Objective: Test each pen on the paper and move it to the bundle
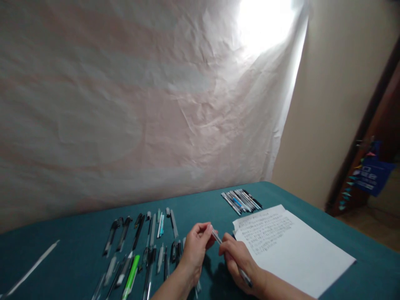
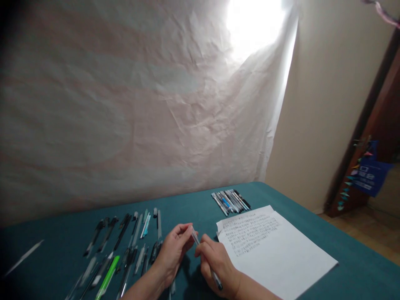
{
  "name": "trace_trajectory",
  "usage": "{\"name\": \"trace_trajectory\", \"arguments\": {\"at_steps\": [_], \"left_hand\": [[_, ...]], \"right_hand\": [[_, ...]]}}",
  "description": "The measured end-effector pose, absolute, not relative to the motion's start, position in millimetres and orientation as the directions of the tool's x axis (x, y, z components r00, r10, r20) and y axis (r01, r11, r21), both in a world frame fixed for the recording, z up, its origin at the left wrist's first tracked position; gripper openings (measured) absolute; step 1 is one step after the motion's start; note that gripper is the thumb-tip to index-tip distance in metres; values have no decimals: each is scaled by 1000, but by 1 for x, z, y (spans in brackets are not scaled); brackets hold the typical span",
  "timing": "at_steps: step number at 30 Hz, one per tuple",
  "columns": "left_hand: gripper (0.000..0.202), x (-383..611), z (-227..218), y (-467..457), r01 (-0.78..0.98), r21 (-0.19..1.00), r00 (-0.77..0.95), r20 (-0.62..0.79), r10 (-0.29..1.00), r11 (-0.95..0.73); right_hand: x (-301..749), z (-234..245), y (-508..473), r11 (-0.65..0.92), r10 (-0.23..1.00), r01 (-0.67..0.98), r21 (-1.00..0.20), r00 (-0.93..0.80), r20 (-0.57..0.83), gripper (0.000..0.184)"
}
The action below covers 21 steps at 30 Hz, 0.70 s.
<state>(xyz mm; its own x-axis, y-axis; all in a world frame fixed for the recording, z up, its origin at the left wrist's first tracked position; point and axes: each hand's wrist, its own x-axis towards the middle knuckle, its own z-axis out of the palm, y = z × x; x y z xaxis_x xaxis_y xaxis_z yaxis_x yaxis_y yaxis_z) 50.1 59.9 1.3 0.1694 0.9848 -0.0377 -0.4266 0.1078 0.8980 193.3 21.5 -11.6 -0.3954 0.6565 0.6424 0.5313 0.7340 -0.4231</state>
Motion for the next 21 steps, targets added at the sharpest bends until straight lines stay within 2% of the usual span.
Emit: {"name": "trace_trajectory", "arguments": {"at_steps": [4, 10, 16, 21], "left_hand": [[31, 50, 0, 60, -451, 883, 176, -54, 983, 129], [32, 51, -6, 61, -452, 882, 177, -55, 983, 131], [34, 50, -5, 62, -457, 880, 187, -50, 981, 132], [40, 47, -3, 62, -462, 880, 164, -39, 986, 111]], "right_hand": [[194, -15, 23, 724, 669, 551, -414, -415, 617, 18], [192, -23, 28, 747, 631, 543, -383, -399, 665, 18], [188, -25, 29, 720, 649, 589, -367, -384, 657, 19], [185, -18, 27, 671, 723, 614, -416, -418, 549, 18]]}}
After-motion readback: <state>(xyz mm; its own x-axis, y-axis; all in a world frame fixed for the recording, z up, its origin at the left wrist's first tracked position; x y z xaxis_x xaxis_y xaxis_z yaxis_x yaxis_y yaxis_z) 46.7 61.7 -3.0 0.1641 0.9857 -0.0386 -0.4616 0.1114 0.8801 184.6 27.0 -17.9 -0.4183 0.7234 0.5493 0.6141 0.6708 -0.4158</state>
